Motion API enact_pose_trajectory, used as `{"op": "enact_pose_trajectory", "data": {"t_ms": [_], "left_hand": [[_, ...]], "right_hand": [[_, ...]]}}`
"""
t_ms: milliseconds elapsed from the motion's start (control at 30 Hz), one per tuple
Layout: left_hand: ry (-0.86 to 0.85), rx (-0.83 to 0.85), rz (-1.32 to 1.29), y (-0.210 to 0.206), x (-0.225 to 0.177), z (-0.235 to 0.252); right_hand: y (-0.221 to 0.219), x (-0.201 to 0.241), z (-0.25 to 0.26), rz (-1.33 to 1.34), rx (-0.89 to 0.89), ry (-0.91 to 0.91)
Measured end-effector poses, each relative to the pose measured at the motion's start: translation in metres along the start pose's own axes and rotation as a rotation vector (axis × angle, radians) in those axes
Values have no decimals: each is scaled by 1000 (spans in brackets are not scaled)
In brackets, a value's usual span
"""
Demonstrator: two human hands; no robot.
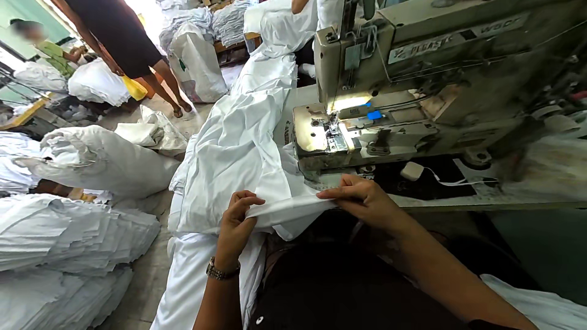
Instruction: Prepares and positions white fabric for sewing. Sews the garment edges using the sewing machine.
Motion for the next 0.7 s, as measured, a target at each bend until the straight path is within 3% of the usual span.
{"op": "enact_pose_trajectory", "data": {"t_ms": [700], "left_hand": [[-80, -90, 354, -2, -9, -2]], "right_hand": [[10, -4, 0, 12, -136, 50]]}}
Point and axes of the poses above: each hand's wrist, its own z-axis towards the middle knuckle, its own y-axis out of the back of the hand, x = y × z, the point moved 10 cm from there along z, towards the middle knuckle, and after that the axes turned 1 degree about -y, right-handed, at the moved point
